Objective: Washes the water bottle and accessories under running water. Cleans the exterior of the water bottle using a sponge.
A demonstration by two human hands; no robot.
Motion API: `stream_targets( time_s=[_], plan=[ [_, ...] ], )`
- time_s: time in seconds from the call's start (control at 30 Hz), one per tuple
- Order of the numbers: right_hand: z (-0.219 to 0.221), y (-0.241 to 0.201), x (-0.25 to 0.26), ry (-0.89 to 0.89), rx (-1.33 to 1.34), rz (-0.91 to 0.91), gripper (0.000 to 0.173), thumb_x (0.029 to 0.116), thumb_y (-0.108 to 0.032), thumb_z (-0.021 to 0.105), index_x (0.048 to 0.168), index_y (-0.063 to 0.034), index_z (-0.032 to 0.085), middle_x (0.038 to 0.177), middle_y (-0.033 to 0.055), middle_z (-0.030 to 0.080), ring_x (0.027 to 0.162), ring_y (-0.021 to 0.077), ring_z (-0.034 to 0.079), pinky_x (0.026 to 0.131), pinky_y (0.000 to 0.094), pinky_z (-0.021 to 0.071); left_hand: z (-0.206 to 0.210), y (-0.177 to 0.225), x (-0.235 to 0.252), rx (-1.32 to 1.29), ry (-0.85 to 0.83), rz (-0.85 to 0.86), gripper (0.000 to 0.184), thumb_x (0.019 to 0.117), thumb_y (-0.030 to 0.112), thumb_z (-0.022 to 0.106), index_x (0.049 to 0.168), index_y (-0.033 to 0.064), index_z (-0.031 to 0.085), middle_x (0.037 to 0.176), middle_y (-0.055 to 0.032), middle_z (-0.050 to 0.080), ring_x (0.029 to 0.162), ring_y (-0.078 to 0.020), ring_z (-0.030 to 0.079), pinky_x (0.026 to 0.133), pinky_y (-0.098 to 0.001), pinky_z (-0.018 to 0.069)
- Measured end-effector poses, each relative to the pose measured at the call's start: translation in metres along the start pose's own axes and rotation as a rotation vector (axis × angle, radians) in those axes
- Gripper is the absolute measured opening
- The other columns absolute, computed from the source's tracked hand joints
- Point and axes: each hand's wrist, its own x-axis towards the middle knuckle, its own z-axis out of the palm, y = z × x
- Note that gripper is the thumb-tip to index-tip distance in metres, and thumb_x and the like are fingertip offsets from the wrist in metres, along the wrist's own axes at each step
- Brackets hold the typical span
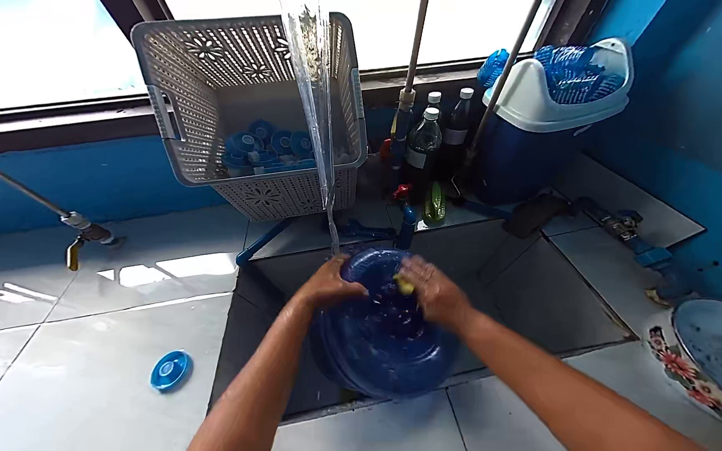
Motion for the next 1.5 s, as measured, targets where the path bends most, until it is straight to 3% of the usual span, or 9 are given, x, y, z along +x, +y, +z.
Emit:
stream_targets(
  time_s=[0.1,0.37,0.53,0.7,0.83,1.0,1.17,1.37,1.5],
  plan=[
    [-0.006,0.001,0.066,-0.161,-0.005,0.367,0.038,0.1063,-0.016,0.045,0.137,0.0002,0.061,0.145,0.0221,0.058,0.139,0.0379,0.051,0.114,0.0573,0.0406,0.044,-0.002,-0.012,-0.056,0.15,-0.013,0.091,0.0671,0.014,0.087,0.144,-0.0007,0.041,0.134,-0.0217,0.056,0.121,-0.0273,0.059,0.101,-0.0433,0.0514],
    [0.001,-0.018,0.168,-0.691,0.221,0.267,0.042,0.1101,-0.026,0.047,0.107,0.0102,0.069,0.109,0.0291,0.067,0.105,0.0407,0.064,0.094,0.0609,0.0461,0.058,-0.022,-0.067,-0.173,0.475,-0.076,0.098,0.0683,0.021,0.083,0.151,0.0006,0.035,0.143,-0.0234,0.05,0.126,-0.0291,0.056,0.104,-0.0448,0.0492],
    [0.028,0.036,0.042,-0.099,0.782,0.449,0.04,0.1107,-0.012,0.035,0.13,0.0138,0.059,0.131,0.0269,0.063,0.124,0.0238,0.06,0.111,0.0354,0.0445,0.044,-0.058,-0.096,-0.453,0.787,0.033,0.084,0.0721,0.008,0.074,0.148,-0.0027,0.04,0.129,-0.0186,0.061,0.107,-0.0179,0.066,0.088,-0.0339,0.0583],
    [0.066,-0.055,-0.045,0.225,0.976,0.286,0.062,0.1034,-0.013,0.038,0.152,0.0203,0.02,0.16,0.0369,0.026,0.152,0.0272,0.031,0.124,0.0317,0.0278,0.025,-0.075,-0.112,-0.245,1.002,0.053,0.084,0.0824,0.013,0.066,0.154,-0.0048,0.028,0.155,-0.0264,0.038,0.137,-0.0253,0.048,0.111,-0.0377,0.0426],
    [0.071,-0.041,0.04,0.219,0.78,0.318,0.045,0.1098,-0.014,0.035,0.146,0.0111,0.046,0.149,0.0279,0.051,0.14,0.0332,0.051,0.117,0.0441,0.0395,0.035,-0.061,-0.11,0.657,0.704,0.046,0.05,0.103,0.026,0.04,0.147,0.0058,0.054,0.161,-0.0218,0.037,0.154,-0.043,0.023,0.121,-0.0688,0.0066],
    [0.136,-0.125,-0.004,0.346,0.725,0.166,0.07,0.1045,-0.026,0.041,0.152,0.0218,0.022,0.159,0.0429,0.023,0.151,0.0534,0.024,0.126,0.0556,0.023,0.015,-0.032,-0.094,0.689,0.532,-0.213,0.054,0.112,0.031,0.028,0.156,0.0022,0.04,0.165,-0.0176,0.032,0.155,-0.0359,0.025,0.124,-0.0603,0.0121],
    [0.085,-0.058,0.088,-0.002,0.865,0.269,0.039,0.1068,-0.006,0.039,0.136,0.0157,0.053,0.137,0.0314,0.058,0.128,0.0335,0.058,0.111,0.0435,0.0437,0.019,-0.022,-0.091,0.679,0.229,-0.076,0.089,0.103,0.057,0.044,0.162,-0.0028,0.014,0.17,-0.0232,0.009,0.159,-0.0328,0.009,0.127,-0.053,0.0105],
    [0.11,-0.105,0.0,0.231,0.951,0.284,0.059,0.1028,-0.01,0.042,0.149,0.0218,0.026,0.152,0.0411,0.036,0.144,0.0392,0.043,0.119,0.0404,0.0373,0.011,-0.027,-0.05,0.627,0.573,-0.223,0.09,0.1024,0.064,0.041,0.163,0.0015,0.015,0.171,-0.019,0.008,0.158,-0.0385,0.006,0.124,-0.0645,0.0041],
    [0.075,-0.059,0.063,0.002,0.743,0.317,0.041,0.1084,-0.008,0.039,0.14,0.017,0.048,0.14,0.0356,0.054,0.133,0.0411,0.054,0.114,0.0487,0.0413,0.03,-0.01,-0.062,0.633,0.34,-0.102,0.102,0.0996,0.063,0.047,0.16,-0.009,0.008,0.168,-0.0294,0.003,0.158,-0.0402,0.003,0.127,-0.057,0.0069]
  ],
)
